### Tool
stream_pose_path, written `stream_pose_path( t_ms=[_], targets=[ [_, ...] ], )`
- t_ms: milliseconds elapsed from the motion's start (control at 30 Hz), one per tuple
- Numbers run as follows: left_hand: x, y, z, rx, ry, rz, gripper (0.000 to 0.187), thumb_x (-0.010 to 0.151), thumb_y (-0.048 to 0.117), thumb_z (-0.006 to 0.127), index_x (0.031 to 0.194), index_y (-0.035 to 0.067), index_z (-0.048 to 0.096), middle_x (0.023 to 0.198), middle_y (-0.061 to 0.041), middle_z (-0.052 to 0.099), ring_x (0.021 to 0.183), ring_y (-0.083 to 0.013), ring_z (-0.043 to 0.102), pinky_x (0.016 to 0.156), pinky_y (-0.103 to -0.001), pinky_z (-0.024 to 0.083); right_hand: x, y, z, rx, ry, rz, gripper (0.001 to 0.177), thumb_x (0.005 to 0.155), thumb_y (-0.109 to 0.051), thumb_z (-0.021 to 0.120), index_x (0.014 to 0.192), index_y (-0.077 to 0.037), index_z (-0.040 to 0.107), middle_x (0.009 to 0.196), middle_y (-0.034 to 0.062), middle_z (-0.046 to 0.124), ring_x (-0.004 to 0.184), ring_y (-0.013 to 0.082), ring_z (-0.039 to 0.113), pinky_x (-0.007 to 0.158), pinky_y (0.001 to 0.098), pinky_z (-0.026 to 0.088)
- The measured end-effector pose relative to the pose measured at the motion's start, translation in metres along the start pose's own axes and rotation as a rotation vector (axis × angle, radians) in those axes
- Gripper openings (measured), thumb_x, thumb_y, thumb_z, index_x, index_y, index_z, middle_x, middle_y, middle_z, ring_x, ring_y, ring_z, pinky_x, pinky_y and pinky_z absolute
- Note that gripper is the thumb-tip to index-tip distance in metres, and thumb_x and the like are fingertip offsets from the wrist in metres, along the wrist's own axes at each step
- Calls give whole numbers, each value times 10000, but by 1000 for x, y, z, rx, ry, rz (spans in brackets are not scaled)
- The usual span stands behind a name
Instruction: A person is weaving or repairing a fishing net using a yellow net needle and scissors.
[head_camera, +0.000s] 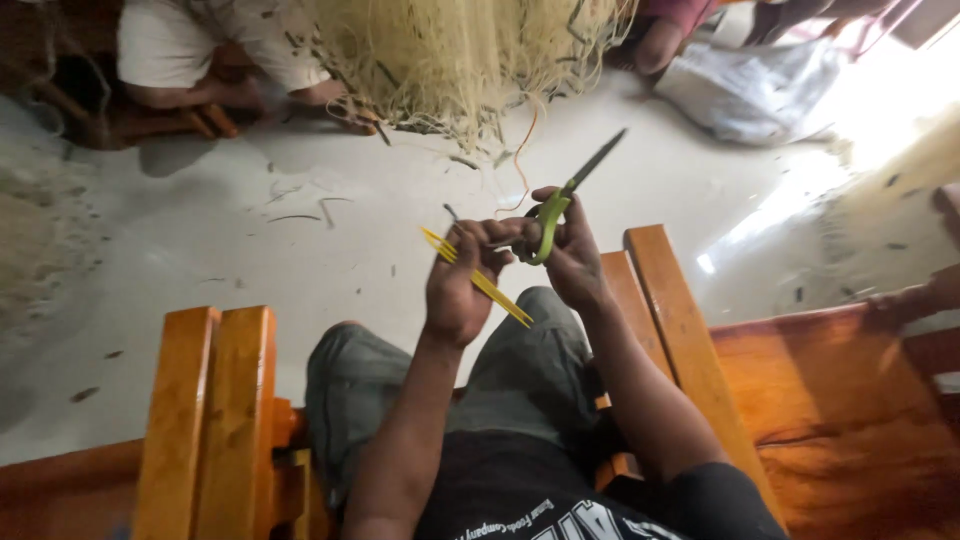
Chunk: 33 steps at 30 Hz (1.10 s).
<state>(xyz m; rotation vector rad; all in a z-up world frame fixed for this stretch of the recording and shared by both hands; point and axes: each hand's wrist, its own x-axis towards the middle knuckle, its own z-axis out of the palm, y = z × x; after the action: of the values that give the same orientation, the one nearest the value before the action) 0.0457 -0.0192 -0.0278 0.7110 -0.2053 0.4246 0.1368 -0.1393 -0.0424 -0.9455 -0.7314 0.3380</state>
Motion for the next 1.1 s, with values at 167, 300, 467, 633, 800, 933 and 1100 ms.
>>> stream_pose_path(
  t_ms=[167, 300, 467, 633, 800, 933, 1100],
  targets=[
    [7, -29, 12, -91, -88, -8, 239, 1042, 321, 533, 996, 86, 540, 1134, -94, 638, 1136, -251, 646, 869, -290, 535, -5, -40, 19, -6, 140, -256, 398, 1000, -10, 577, 1322, -83, 356, 1017, 247, 704, 903, 261, 731, 784, 282, 545],
    [20, -45, 8, -210, -98, -56, 295, 1064, 363, 484, 1055, 77, 558, 1138, -117, 630, 1124, -300, 656, 872, -316, 545, -13, -45, 23, -42, 203, -349, 447, 973, 61, 592, 1306, -105, 344, 952, 262, 701, 900, 302, 727, 842, 322, 548],
    [27, -50, 7, -233, -48, -101, 392, 1042, 484, 482, 1284, 178, 525, 1209, -27, 650, 1161, -234, 646, 889, -245, 540, -16, -38, 16, -13, 366, -401, 400, 994, 12, 583, 1307, -127, 376, 903, 184, 691, 906, 284, 734, 890, 347, 599],
    [33, -38, -11, -328, 55, -53, 298, 1029, 445, 513, 1206, 225, 608, 1161, 35, 686, 1147, -152, 636, 917, -271, 484, -19, -39, -20, -59, 312, -433, 439, 980, 32, 589, 1325, -120, 364, 877, 196, 660, 862, 294, 710, 874, 401, 594],
    [11, -15, -10, -358, 85, 10, 189, 1016, 375, 560, 1029, 190, 593, 925, 17, 636, 1037, -196, 664, 865, -299, 523, -16, -46, -22, -94, 315, -436, 412, 994, 17, 581, 1318, -127, 372, 851, 157, 648, 835, 231, 670, 871, 373, 589],
    [-3, -10, -16, -173, 78, 95, 169, 1033, 312, 529, 1063, 147, 511, 859, -52, 594, 1005, -241, 672, 890, -326, 528, -16, -48, -14, -92, 300, -426, 407, 994, 5, 585, 1318, -129, 378, 836, 142, 649, 810, 214, 661, 847, 359, 583],
    [-10, 6, -12, -166, 28, 127, 246, 1030, 304, 536, 1172, 106, 503, 821, -62, 561, 980, -226, 662, 949, -352, 527, -19, -54, -5, -75, 283, -420, 413, 993, 17, 581, 1326, -115, 376, 833, 151, 648, 820, 230, 668, 853, 367, 584]
  ],
)
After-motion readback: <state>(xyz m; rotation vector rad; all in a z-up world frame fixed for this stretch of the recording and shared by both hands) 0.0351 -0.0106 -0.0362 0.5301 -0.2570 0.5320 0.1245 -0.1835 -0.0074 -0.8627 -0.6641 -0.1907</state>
